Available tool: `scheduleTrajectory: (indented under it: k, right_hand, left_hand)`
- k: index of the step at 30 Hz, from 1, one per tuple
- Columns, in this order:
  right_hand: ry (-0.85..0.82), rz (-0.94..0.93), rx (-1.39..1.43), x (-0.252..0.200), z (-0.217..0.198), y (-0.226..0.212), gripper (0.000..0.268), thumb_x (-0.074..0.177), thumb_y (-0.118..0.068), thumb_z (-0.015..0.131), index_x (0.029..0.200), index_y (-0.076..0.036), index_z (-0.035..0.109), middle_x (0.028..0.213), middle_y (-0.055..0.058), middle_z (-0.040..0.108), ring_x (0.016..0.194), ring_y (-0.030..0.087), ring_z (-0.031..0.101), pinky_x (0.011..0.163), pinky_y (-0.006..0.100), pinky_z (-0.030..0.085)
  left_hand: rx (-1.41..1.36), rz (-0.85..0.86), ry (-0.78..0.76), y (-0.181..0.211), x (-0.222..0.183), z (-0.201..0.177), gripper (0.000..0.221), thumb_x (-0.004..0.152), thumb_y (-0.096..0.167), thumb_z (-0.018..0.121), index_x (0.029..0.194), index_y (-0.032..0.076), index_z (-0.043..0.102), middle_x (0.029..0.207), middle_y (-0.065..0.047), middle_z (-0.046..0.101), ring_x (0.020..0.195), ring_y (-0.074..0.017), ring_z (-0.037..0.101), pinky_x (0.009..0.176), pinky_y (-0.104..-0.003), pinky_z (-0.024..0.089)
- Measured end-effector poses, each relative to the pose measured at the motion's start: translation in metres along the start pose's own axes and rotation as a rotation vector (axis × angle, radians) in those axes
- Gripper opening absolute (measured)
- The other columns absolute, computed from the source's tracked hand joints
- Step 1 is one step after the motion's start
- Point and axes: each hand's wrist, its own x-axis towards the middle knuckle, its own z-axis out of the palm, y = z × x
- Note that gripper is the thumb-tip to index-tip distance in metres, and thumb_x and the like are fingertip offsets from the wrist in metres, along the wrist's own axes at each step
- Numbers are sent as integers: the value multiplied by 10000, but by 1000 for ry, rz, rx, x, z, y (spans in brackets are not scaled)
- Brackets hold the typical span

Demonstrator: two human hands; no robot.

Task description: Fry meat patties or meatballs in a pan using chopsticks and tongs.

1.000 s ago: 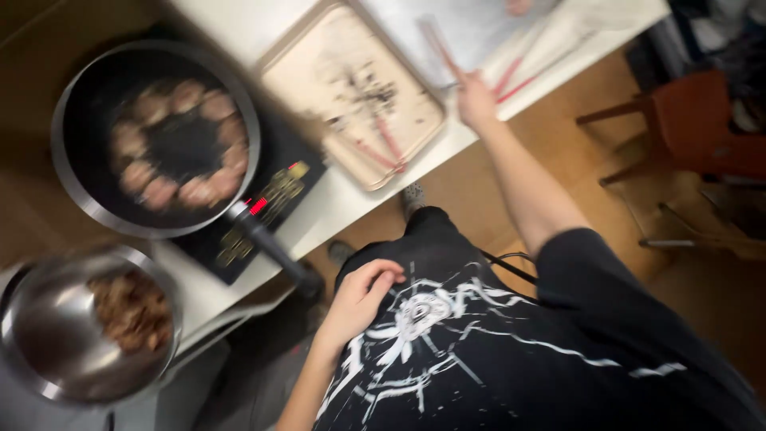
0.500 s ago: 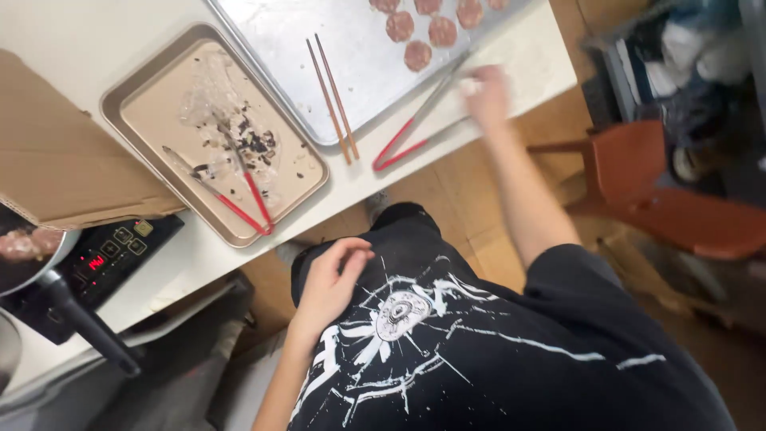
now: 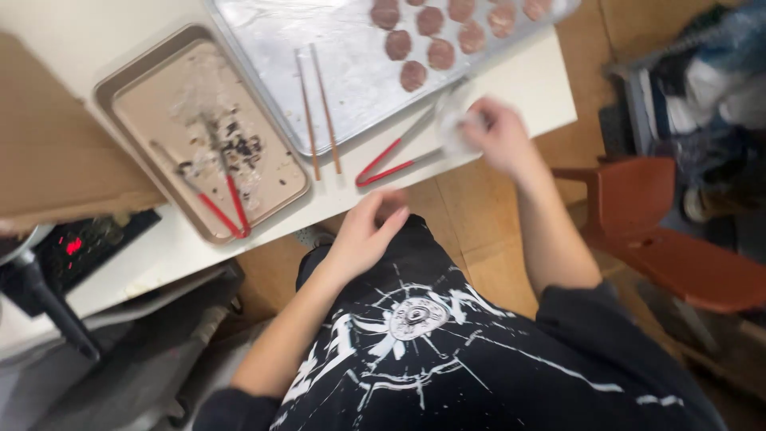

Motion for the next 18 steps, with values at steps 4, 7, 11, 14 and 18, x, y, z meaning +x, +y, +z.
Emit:
scheduleTrajectory:
  k: [4,7,11,14,18]
  right_hand:
    - [-209,-216,141,-26,75,-56,167,869,-30,730,990,-29,615,961,42,677,896,83,619,796,252,533]
    - [-294,-173,334,-36,116,-82,244,845,-4,756,958,-49,544,1024,11,653,925,72,611,815,231,531]
    - [-532,-52,459,-53,157,-86,181,879,13,719,950,-54,567,979,-16,601,897,73,588,795,232,518]
    - [-538,-160,129,-71,199,-108,196,823,16,734,862,-41,551,889,24,571,800,115,572,724,253,493]
    - [-466,-237,-265,-87,283,-91,247,847,-16,745,780,-25,507,752,92,550,674,192,533,652,283,470]
  left_hand:
    - [-410,-1,118,-22,19,8,474,952,168,696,1359,37,492,1123,-70,651,1047,-121,663,864,-258,587]
    - [-449,12,343,-59,-1,2,369,973,106,724,1290,-12,577,1119,-92,680,1042,-130,666,866,-255,573]
    - [-385,-19,621,-86,-55,-25,229,990,89,658,1196,-6,627,1028,-82,741,925,-108,695,785,-257,563]
    - [-4,-32,763,-81,-103,-61,204,946,87,665,1131,9,703,966,-128,761,816,-163,718,723,-298,571]
    - [394,-387,687,-102,-169,-106,137,926,183,724,1000,83,782,815,-165,754,747,-304,715,700,-400,555]
